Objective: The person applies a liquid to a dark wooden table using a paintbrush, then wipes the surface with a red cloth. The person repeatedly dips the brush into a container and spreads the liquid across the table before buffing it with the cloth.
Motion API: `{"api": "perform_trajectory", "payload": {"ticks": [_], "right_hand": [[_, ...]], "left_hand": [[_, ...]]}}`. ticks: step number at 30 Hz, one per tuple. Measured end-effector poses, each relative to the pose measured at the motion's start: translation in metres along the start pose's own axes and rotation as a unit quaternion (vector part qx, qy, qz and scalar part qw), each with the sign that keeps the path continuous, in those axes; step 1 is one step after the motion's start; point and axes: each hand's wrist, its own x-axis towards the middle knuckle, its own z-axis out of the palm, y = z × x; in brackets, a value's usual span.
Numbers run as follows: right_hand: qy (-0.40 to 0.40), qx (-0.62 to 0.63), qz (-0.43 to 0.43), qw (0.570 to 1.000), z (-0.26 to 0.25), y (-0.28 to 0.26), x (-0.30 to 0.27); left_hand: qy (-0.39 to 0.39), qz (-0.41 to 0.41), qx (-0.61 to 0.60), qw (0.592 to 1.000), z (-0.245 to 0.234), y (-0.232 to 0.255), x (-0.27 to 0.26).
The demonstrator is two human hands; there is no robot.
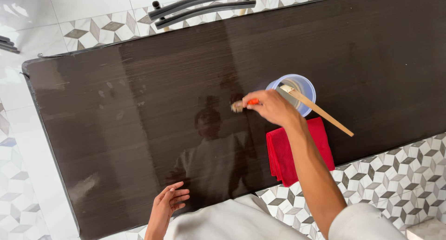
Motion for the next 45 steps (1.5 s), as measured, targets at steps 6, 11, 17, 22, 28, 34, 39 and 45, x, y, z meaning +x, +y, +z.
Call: {"api": "perform_trajectory", "payload": {"ticks": [6, 11, 17, 22, 28, 34, 39, 45], "right_hand": [[0.015, -0.03, -0.056, 0.998, -0.037, 0.004, 0.089], [0.03, -0.077, -0.072, 0.994, -0.061, 0.011, 0.16], [0.139, -0.076, -0.195, 0.968, -0.076, 0.016, 0.216], [0.15, -0.069, -0.185, 0.969, -0.068, 0.017, 0.212], [0.149, -0.031, -0.169, 0.974, -0.032, 0.019, 0.114], [-0.019, 0.002, 0.082, 0.996, -0.011, -0.007, -0.006], [-0.195, -0.025, 0.189, 0.962, -0.01, -0.017, -0.033], [-0.127, 0.023, 0.095, 0.987, -0.018, -0.004, 0.027]], "left_hand": [[0.038, -0.038, -0.02, 0.998, 0.002, -0.009, 0.01], [0.053, -0.054, -0.052, 0.996, -0.008, -0.032, 0.021], [0.062, -0.056, -0.068, 0.994, -0.02, -0.061, 0.028], [0.06, -0.058, -0.077, 0.994, -0.025, -0.071, 0.036], [0.044, -0.058, -0.065, 0.995, -0.023, -0.069, 0.044], [0.034, -0.064, -0.045, 0.996, -0.02, -0.061, 0.049], [0.032, -0.086, -0.038, 0.995, -0.022, -0.068, 0.058], [0.019, -0.078, -0.061, 0.995, -0.038, -0.09, 0.067]]}}
